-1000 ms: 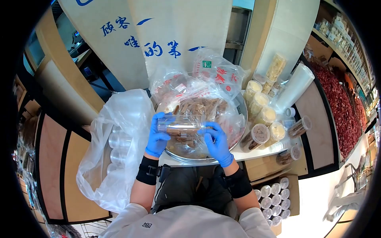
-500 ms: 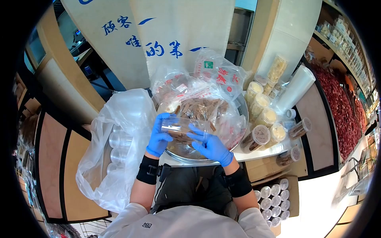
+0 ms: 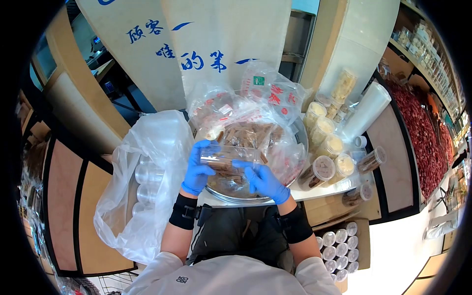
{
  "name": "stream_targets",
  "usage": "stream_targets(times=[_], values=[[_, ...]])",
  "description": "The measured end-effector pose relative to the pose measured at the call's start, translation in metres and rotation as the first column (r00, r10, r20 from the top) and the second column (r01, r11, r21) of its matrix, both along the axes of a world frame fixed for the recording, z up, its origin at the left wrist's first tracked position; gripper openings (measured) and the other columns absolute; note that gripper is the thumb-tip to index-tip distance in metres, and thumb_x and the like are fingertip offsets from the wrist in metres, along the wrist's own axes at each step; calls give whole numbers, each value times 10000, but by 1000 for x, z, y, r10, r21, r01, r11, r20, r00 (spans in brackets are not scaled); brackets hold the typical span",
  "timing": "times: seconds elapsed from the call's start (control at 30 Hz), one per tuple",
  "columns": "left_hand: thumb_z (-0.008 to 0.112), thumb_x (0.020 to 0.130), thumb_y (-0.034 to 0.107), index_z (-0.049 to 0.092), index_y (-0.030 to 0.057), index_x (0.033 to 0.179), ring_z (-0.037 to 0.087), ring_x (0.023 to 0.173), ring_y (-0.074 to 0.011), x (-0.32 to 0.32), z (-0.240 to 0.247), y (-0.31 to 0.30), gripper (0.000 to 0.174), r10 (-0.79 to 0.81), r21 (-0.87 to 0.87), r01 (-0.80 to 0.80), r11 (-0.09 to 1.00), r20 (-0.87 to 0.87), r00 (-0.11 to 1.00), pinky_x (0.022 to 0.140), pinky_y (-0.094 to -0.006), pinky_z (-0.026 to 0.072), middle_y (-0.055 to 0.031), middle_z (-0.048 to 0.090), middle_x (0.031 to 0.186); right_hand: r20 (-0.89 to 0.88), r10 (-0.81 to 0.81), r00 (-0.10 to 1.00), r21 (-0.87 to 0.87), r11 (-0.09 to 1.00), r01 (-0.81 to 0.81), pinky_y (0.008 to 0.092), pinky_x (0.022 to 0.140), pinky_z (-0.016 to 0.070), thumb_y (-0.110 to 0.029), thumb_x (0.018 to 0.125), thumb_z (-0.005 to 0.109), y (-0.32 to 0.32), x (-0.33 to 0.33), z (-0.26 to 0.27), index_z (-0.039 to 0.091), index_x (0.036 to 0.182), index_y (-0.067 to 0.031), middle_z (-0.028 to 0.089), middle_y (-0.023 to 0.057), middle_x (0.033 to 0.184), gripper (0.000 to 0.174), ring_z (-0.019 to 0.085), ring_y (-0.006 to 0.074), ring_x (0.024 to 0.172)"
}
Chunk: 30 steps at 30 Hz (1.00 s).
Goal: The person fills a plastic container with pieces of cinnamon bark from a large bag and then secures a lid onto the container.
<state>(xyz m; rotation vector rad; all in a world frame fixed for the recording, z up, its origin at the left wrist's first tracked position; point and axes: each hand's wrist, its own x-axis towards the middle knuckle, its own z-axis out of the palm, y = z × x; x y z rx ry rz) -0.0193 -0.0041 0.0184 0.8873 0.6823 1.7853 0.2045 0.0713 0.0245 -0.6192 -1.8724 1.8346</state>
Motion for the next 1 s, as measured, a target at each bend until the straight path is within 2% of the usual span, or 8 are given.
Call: stream_targets(times=[0.33, 0.43, 0.5, 0.63, 0.7, 0.8, 0.93, 1.0], values=[[620, 536, -34, 487, 112, 1273, 506, 1189, -226, -2, -2, 0, 763, -26, 10, 26, 1000, -44, 999, 1025, -326, 408, -82, 555, 1209, -34, 73, 997, 60, 996, -71, 208, 535, 429, -213, 992, 467, -2, -2, 0, 519, 1371, -58, 630, 7, 793, 412, 513, 46, 539], [585, 578, -18, 467, 123, 1305, 497, 1211, -254, -6, -7, 3, 750, 32, 19, -33, 999, 40, 999, 1034, -364, 415, -107, 535, 1244, -144, -100, 985, 72, 991, 111, 209, 525, 426, -223, 996, 461, 11, 4, -18, 570, 1291, -28, 665, 45, 876, 370, 530, 54, 541], [567, 603, -16, 454, 131, 1324, 492, 1226, -277, -9, -10, 4, 745, 67, 14, -69, 997, 125, 990, 1036, -396, 425, -123, 522, 1263, -431, -435, 791, 15, 873, 488, 215, 533, 429, -371, 1013, 449, 12, 5, -21, 627, 1158, -36, 616, 27, 772, 406, 521, 56, 548], [504, 641, -26, 424, 142, 1379, 453, 1285, -363, -15, -17, 6, 762, 56, -30, -48, 998, 473, 879, 1070, -519, 395, -174, 493, 1336, -202, -711, 674, -25, 691, 722, 230, 557, 449, -269, 980, 515, 19, -1, -27, 651, 1047, -33, 641, 43, 756, 281, 571, 86, 574], [497, 650, -29, 423, 151, 1383, 445, 1291, -372, -17, -19, 6, 758, 57, -21, -53, 998, 485, 873, 1064, -526, 399, -181, 492, 1331, 34, -465, 885, 398, 818, 415, 306, 602, 493, -281, 925, 605, 30, -12, -57, 666, 1013, -60, 658, 76, 781, 245, 623, 171, 624], [502, 630, -48, 432, 139, 1371, 448, 1289, -359, -16, -17, 4, 767, 45, -34, -35, 999, 383, 923, 1063, -497, 410, -183, 497, 1315, 193, -363, 912, 666, 731, 149, 386, 653, 519, -294, 857, 678, 0, -42, -19, 672, 985, -71, 671, 112, 801, 257, 655, 270, 685], [517, 592, -78, 440, 122, 1358, 453, 1286, -338, -13, -22, 8, 796, 70, -4, -70, 998, 177, 982, 1064, -448, 417, -175, 503, 1301, 301, -355, 885, 724, 689, 30, 422, 685, 527, -295, 826, 699, 4, -72, -34, 665, 1027, -71, 665, 148, 932, 303, 657, 331, 755], [524, 582, -84, 442, 116, 1356, 453, 1284, -331, -13, -19, 6, 803, 62, -1, -63, 998, 154, 986, 1064, -433, 416, -171, 503, 1304, 248, -350, 903, 890, 450, -70, 444, 715, 528, -313, 809, 711, 9, -80, -43, 652, 1073, -79, 611, 187, 1082, 358, 655, 342, 842]])
